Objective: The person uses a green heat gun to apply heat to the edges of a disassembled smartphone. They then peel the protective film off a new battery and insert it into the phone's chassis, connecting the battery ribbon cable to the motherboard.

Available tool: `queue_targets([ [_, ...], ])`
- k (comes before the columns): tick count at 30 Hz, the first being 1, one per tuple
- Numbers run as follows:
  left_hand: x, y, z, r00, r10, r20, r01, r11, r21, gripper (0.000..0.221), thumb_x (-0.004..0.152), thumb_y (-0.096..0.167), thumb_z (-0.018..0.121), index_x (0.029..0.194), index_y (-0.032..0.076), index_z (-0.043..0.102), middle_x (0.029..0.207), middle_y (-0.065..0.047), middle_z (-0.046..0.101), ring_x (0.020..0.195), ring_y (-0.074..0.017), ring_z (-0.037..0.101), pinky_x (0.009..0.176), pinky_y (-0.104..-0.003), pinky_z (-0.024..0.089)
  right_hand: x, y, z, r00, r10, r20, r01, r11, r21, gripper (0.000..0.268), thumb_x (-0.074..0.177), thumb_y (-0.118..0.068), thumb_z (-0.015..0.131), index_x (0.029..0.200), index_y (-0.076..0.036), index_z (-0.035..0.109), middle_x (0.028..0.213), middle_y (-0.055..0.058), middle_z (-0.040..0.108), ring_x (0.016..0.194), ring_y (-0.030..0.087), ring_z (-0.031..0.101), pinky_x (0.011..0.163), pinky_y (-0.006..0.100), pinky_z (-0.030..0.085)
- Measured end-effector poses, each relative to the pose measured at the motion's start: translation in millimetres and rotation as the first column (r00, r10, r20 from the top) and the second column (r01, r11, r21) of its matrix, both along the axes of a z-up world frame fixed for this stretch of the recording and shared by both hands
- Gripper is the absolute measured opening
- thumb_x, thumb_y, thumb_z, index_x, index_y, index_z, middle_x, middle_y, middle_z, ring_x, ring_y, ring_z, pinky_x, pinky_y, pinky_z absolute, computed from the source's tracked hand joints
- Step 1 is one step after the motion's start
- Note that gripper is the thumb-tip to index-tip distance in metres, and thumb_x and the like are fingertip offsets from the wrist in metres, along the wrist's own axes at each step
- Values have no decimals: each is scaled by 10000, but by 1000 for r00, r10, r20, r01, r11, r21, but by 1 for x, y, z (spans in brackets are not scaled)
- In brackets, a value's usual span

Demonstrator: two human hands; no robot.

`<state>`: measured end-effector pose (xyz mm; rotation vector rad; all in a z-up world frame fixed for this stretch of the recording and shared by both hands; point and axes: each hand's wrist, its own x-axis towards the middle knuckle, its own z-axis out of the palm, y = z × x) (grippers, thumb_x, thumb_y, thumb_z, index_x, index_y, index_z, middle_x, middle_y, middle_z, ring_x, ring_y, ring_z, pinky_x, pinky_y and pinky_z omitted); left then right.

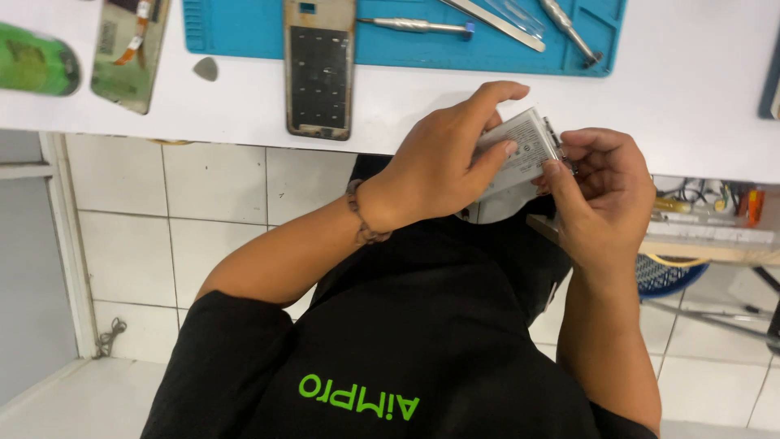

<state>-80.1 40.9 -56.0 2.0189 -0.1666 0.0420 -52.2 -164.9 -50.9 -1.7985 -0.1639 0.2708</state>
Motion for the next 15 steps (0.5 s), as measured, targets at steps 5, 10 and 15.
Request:
queue_targets([
  [5, 23, 5, -29, 964, 69, 257, -135, 960, 245, 249, 889, 47, 528, 1137, 72, 536, 1023, -80, 651, 846, -317, 631, 695, -453, 464, 5, 13, 15, 883, 261, 390, -83, 905, -418, 219, 1051, 65, 693, 1267, 91, 667, 1149, 190, 704, 998, 252, 671, 819, 320, 548],
  [10, 28, 4, -41, 906, 50, 420, -212, 912, 351, 227, 751, -30, 503, 944, 86, 531, 823, -54, 530, 664, -258, 500, 615, -412, 368, 16, 3, 33, 853, 306, 424, -70, 870, -487, 172, 1141, 105, 628, 1304, 135, 678, 1210, 242, 738, 1049, 298, 730, 912, 373, 567],
  [15, 23, 4, -36, 737, 227, 637, -551, 747, 371, 171, 856, -75, 467, 839, 93, 493, 859, -87, 474, 774, -252, 450, 685, -366, 362, 34, 19, 58, 876, 323, 359, -160, 896, -415, 101, 1272, 133, 485, 1335, 143, 563, 1244, 263, 667, 1123, 298, 709, 947, 327, 572],
])
